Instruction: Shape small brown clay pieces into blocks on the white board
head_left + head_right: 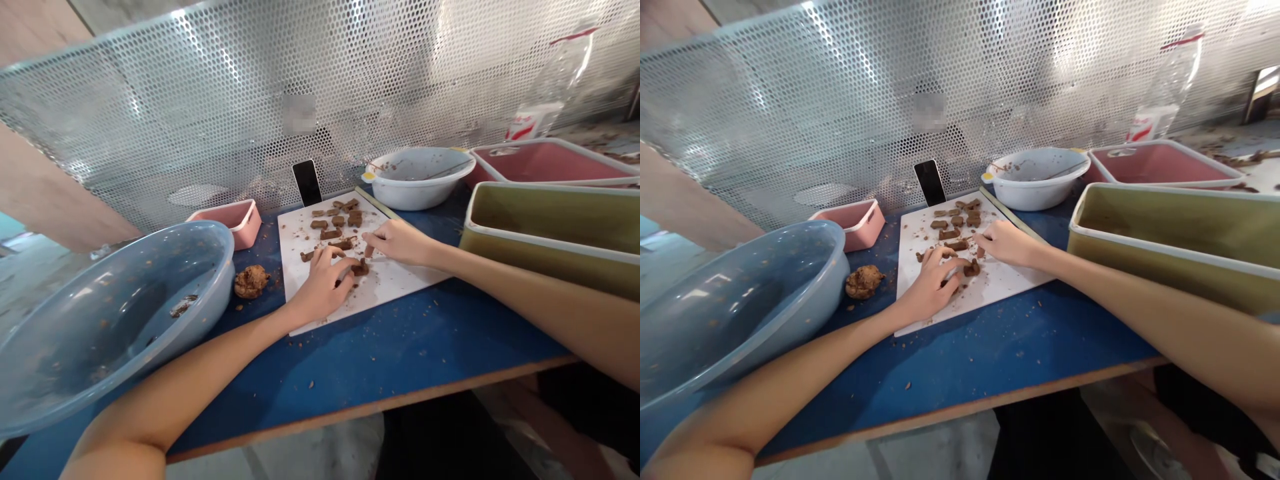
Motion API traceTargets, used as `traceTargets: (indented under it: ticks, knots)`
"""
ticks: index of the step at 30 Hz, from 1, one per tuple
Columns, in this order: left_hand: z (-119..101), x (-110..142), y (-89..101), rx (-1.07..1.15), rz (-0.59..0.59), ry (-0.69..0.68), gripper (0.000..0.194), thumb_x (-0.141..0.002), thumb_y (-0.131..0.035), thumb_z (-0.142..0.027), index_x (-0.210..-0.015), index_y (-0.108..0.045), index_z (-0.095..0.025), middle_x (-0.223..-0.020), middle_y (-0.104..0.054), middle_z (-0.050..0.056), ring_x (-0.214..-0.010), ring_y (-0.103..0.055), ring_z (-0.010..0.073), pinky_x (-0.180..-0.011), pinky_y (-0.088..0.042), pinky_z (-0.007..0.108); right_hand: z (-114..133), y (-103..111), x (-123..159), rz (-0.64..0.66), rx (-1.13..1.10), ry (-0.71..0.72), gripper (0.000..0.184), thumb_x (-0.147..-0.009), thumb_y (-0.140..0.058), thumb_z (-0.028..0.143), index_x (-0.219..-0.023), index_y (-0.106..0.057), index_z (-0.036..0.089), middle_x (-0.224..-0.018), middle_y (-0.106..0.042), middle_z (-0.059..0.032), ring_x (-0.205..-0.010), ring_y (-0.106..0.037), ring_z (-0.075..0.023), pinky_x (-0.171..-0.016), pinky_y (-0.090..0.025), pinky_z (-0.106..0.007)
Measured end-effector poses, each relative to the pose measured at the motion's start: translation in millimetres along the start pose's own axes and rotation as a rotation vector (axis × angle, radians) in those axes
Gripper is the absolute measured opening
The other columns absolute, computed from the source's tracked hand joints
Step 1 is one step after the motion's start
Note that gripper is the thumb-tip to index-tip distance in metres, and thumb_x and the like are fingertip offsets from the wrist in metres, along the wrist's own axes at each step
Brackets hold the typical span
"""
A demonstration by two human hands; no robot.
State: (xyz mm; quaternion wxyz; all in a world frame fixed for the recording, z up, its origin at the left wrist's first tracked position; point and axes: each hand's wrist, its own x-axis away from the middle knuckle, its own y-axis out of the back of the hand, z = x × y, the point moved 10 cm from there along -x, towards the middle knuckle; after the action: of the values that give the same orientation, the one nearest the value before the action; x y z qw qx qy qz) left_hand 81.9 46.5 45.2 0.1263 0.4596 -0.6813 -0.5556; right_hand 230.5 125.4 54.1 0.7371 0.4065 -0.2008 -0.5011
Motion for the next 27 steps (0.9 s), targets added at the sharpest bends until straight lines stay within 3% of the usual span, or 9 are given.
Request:
traceTargets:
  ticks: [14,27]
  knots:
    - [0.8,-0.8,-3.0,-0.017,0.014,-0.031,0.031,-0.112,-0.053,-0.025,-0.138,-0.070,-0.027,-0.136,-0.055,0.013,-0.139,-0.048,0.0327,-0.124,-0.039,0.056,6.0,2.0,4.6,0.007,-0.030,-0.013,0.056,-0.106,-0.049,0.046,-0.082,-0.088,0.014,-0.049,-0.031,0.0025,-0.052,-0.032,-0.0145,-0.061,-0.033,-0.037]
    - [-1.4,0.7,-0.8,-0.013,-0.007,-0.042,0.029,-0.112,-0.051,-0.025,-0.132,-0.072,-0.025,-0.135,-0.055,0.013,-0.137,-0.049,0.0339,-0.122,-0.041,0.057,3.4,1.7,3.9,0.009,-0.034,-0.040,0.054,-0.105,-0.050,0.043,-0.081,-0.088,0.013,-0.047,-0.031,0.0029,-0.051,-0.033,-0.0143,-0.060,-0.030,-0.036]
